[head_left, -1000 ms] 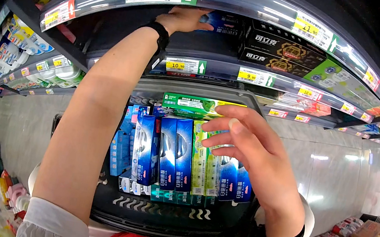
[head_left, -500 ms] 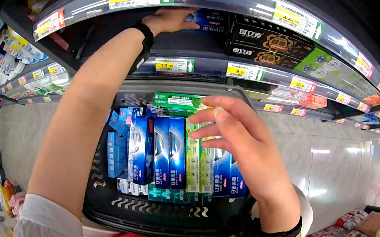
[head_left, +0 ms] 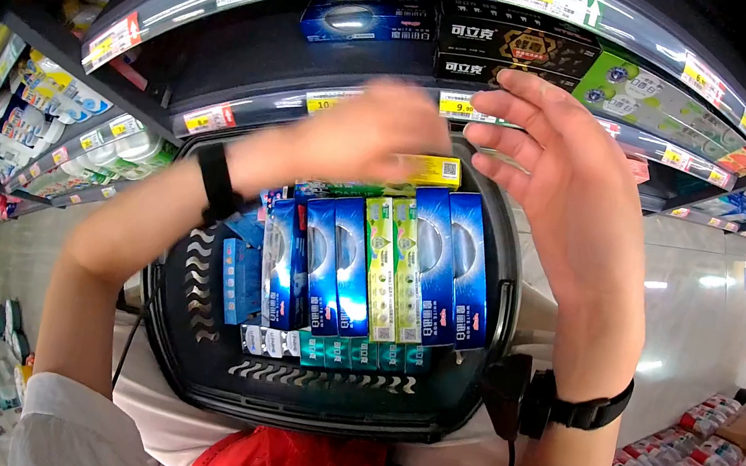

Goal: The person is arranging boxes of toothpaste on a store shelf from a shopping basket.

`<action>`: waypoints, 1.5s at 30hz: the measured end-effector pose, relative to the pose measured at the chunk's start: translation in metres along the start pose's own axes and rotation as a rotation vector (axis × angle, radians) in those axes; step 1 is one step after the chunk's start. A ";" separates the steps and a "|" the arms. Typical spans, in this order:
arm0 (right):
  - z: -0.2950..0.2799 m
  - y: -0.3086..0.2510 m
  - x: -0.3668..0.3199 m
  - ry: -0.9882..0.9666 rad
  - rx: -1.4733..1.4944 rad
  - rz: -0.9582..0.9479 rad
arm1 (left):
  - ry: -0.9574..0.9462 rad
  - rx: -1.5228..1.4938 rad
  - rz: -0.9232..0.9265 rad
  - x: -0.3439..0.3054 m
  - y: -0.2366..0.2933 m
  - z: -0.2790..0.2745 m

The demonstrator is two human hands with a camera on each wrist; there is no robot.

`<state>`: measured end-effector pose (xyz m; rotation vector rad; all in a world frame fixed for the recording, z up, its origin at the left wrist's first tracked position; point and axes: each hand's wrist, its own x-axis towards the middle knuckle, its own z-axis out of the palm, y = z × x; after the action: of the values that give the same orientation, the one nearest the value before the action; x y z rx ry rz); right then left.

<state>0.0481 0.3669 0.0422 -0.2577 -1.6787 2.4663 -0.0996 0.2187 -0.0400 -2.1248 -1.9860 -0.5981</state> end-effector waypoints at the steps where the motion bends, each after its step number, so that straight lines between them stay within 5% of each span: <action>1: -0.001 0.000 0.000 -0.001 -0.002 -0.018 | -0.120 -0.067 0.089 -0.002 0.020 0.007; 4: 0.001 0.005 -0.001 -0.015 0.011 -0.039 | -0.288 -0.040 0.283 0.000 0.060 0.029; 9: 0.002 0.009 -0.001 -0.016 0.050 0.009 | -0.331 0.068 0.046 -0.016 0.079 0.066; 11: 0.003 0.009 -0.001 -0.021 0.022 0.000 | -0.254 0.098 0.038 -0.015 0.084 0.059; 17: 0.008 0.018 -0.002 -0.026 0.011 0.024 | -0.411 0.139 0.016 -0.037 0.093 0.047; 21: 0.013 0.025 -0.003 -0.047 -0.084 0.064 | -0.231 0.040 -0.214 -0.072 0.107 0.021; 23: 0.018 0.029 -0.004 -0.061 -0.106 0.091 | -0.008 -0.269 -0.654 -0.088 0.115 0.006; 26: 0.026 0.038 -0.005 -0.104 -0.381 0.059 | 0.158 -0.723 -1.069 -0.105 0.116 -0.010; 34: 0.049 0.074 -0.018 -0.198 -0.558 0.269 | 0.203 -0.915 -0.975 -0.125 0.112 -0.030; 37: 0.046 0.076 -0.016 -0.256 -0.287 0.351 | 0.051 -0.937 -0.953 -0.135 0.101 -0.053; 41: 0.042 0.067 -0.005 -0.166 -0.110 0.455 | 0.050 -1.011 -1.180 -0.143 0.094 -0.082; 45: 0.047 0.063 -0.005 -0.098 0.002 0.383 | 0.333 -1.143 -1.322 -0.147 0.096 -0.079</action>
<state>0.0406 0.3001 0.0005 -0.5102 -1.8097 2.7907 -0.0236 0.0441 -0.0136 -0.3117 -2.8778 -2.4531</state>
